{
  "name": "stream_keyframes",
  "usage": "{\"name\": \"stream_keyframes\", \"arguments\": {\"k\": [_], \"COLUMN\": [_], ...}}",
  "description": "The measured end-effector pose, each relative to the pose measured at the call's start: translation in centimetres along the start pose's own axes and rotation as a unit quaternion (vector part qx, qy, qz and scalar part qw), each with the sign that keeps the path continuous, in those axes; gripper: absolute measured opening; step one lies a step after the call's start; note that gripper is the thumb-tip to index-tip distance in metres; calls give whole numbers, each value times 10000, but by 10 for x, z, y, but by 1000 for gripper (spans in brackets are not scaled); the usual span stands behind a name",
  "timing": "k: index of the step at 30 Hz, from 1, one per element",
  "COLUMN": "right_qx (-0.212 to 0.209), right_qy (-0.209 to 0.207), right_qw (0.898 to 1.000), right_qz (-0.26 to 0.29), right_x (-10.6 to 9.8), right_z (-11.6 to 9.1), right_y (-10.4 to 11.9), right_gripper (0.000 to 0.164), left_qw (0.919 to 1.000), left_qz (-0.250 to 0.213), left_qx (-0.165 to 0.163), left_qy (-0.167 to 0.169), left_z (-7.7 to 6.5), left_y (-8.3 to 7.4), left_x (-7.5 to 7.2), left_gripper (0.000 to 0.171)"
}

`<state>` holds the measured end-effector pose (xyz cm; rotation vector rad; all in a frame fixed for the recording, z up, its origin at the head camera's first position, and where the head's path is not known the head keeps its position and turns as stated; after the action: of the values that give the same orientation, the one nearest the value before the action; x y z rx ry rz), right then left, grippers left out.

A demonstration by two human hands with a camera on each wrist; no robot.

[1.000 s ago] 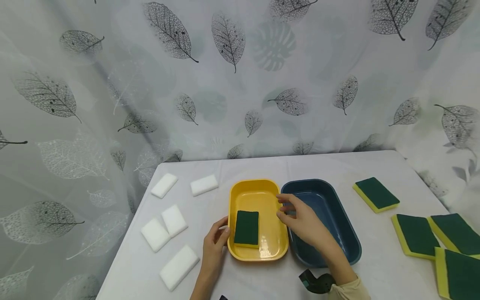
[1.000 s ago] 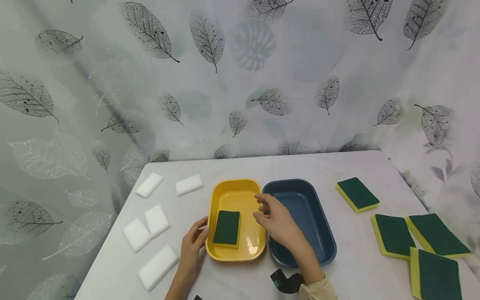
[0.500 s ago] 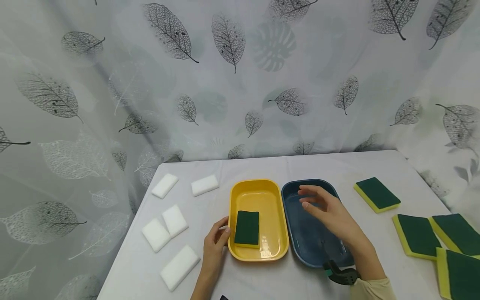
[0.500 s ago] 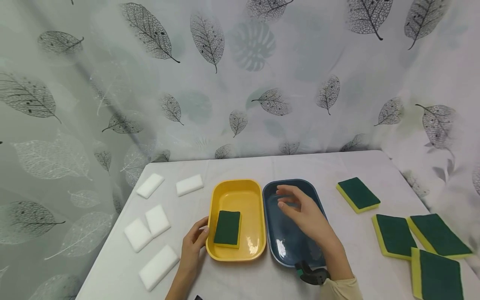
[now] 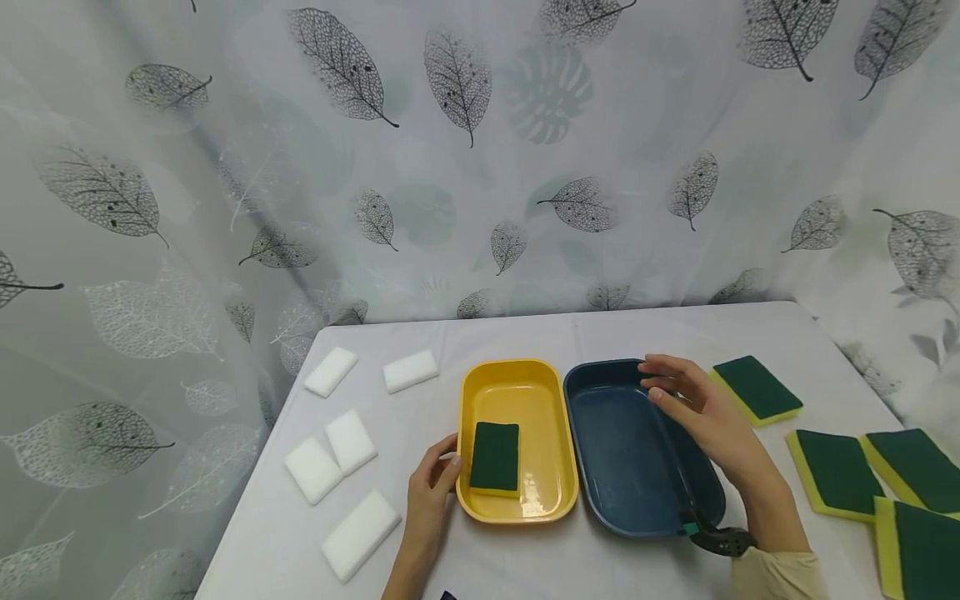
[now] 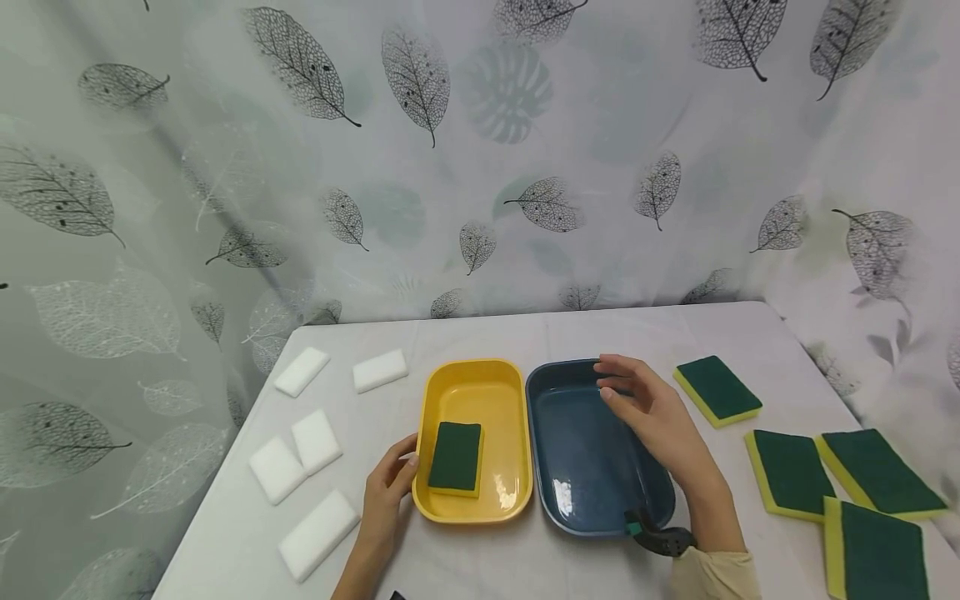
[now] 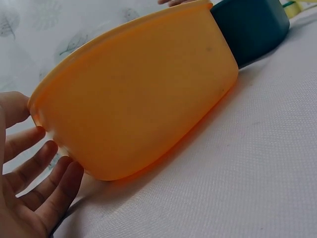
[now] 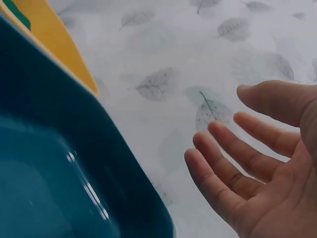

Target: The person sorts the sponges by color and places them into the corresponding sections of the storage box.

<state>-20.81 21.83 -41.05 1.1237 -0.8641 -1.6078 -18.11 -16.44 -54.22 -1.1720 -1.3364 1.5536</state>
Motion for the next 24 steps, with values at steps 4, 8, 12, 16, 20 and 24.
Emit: {"name": "stream_keyframes", "arguments": {"k": [4,8,12,16,20,24], "right_qx": [-130,-254,-237,-166,-169,-156], "right_qy": [-209,-461,-654,-914,-1168,-1262], "right_qw": [9996,9984,9966,9939,9901,9854], "right_qz": [-103,-205,-451,-589,-755,-1129], "right_x": [-14,-28,-41,-56,-69,-80], "right_z": [2,4,7,9,12,17], "right_y": [-5,-9,-15,-21,-30,-42], "right_gripper": [52,54,56,58,60,64], "left_qw": [10000,9999,9999,9999,9999,9999], "left_qz": [-20,-77,-99,-124,-128,-129], "left_qx": [-48,-77,-57,-61,-74,-71], "left_qy": [-2,22,27,24,29,31], "left_z": [0,0,1,1,1,1], "left_y": [1,1,1,1,2,2], "left_x": [0,0,1,1,2,2], "left_gripper": [38,38,38,37,37,38]}}
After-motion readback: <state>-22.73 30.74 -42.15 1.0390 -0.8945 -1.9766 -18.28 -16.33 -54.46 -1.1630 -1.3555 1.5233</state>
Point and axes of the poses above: each hand's wrist, its own z-axis towards the middle knuckle, its own x-axis out of the palm, y = z × x, the point moved 10 cm from there along z, towards the middle knuckle, and after that the axes turned 12 degrees about -y, right-handed, at the moved point
